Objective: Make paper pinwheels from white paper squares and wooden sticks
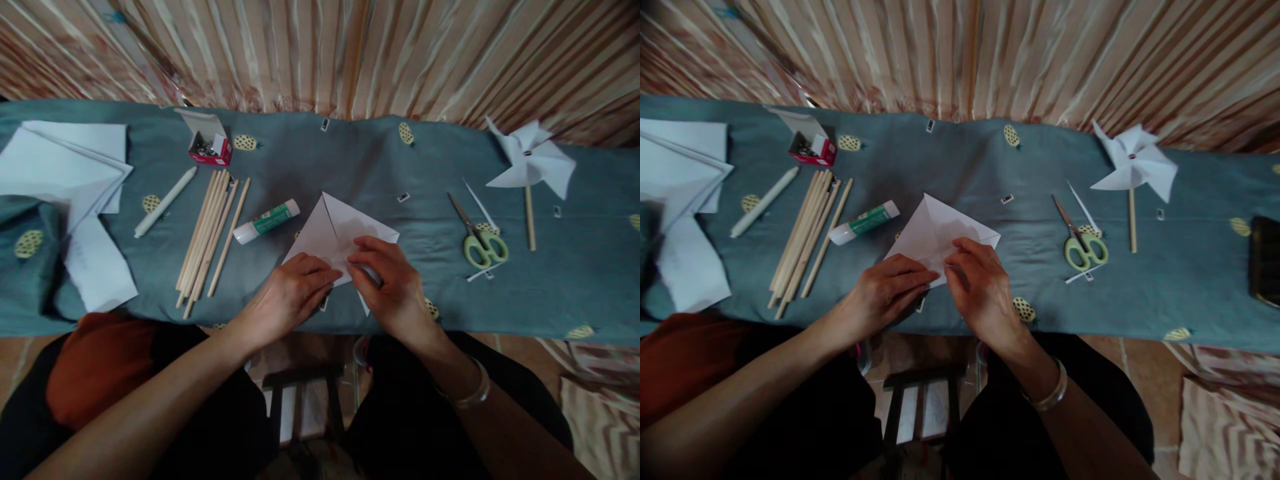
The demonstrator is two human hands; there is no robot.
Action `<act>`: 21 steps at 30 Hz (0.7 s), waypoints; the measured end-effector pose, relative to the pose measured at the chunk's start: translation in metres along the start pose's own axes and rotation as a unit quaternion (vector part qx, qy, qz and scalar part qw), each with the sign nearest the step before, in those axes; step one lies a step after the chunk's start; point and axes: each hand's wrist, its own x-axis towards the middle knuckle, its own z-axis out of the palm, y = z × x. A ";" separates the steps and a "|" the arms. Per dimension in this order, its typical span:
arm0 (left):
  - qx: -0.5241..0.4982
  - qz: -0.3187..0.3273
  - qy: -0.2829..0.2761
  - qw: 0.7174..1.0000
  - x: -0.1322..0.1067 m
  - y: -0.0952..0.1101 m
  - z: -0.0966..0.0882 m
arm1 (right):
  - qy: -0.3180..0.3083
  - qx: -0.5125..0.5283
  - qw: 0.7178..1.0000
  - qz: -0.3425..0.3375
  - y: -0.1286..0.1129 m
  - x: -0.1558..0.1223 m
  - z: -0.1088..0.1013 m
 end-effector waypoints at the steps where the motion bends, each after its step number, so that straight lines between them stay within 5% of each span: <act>1: -0.003 -0.001 -0.005 1.000 0.001 0.000 -0.001 | 0.001 -0.007 1.000 -0.006 0.000 0.000 0.000; 21: -0.011 -0.010 -0.041 0.999 0.007 -0.002 -0.005 | -0.006 -0.075 0.994 -0.080 0.009 -0.001 0.006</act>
